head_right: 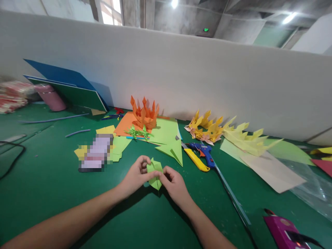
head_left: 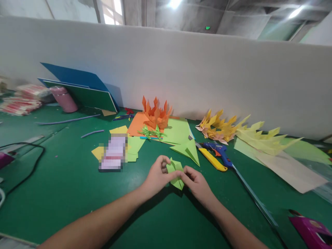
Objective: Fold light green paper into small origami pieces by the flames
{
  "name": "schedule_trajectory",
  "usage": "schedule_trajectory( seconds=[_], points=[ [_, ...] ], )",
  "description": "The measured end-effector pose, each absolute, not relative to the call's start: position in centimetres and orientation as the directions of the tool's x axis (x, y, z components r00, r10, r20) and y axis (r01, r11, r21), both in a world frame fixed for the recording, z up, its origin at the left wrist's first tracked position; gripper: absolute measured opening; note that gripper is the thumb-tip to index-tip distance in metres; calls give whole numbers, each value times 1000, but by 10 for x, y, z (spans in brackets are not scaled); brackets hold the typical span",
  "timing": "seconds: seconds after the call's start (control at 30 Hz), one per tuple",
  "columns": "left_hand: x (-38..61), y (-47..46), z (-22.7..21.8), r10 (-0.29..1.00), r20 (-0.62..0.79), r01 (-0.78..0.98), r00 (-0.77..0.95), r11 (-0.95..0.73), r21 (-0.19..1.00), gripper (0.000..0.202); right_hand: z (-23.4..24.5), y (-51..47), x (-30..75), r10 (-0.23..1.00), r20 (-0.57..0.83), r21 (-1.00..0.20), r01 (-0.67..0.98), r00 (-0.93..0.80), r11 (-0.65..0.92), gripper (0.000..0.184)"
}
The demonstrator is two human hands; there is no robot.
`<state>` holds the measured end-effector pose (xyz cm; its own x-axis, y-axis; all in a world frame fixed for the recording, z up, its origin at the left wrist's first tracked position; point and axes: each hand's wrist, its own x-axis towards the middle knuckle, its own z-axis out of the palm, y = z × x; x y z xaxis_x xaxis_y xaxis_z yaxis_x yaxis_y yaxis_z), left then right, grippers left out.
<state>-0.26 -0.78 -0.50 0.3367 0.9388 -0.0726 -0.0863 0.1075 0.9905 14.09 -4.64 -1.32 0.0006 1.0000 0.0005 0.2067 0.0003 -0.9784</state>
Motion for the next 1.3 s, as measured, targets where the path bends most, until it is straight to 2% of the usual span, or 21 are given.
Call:
schedule_trajectory(
  seconds=[0.07,0.13,0.27,0.37,0.57,0.83,1.07,1.3],
  points=[
    [-7,-8,-2,941,-77,-93,330,114,989,47,-12,-47,140,998,7,-966,256,-69,25,40],
    [-11,-7,1,928,-74,-18,365,87,996,50,-10,-48,140,988,4,-951,304,-155,52,36],
    [-23,-3,3,903,-55,141,426,-7,990,30,-6,-46,139,973,26,-919,378,-229,113,31],
    [-31,1,3,890,-124,184,439,46,982,23,-6,-42,136,983,23,-938,336,-185,85,26],
    [-40,5,6,853,-242,219,463,154,963,28,-14,-38,134,999,25,-977,211,-37,32,25],
    [-40,-2,20,798,-340,386,498,148,911,21,-20,-42,133,999,33,-982,188,11,30,20],
    [-36,-4,17,854,-221,447,471,-14,895,20,-18,-46,132,997,77,-965,250,-13,78,20],
    [-34,-6,18,866,-252,398,432,68,915,21,-19,-47,133,984,163,-921,346,-70,177,24]
  ],
)
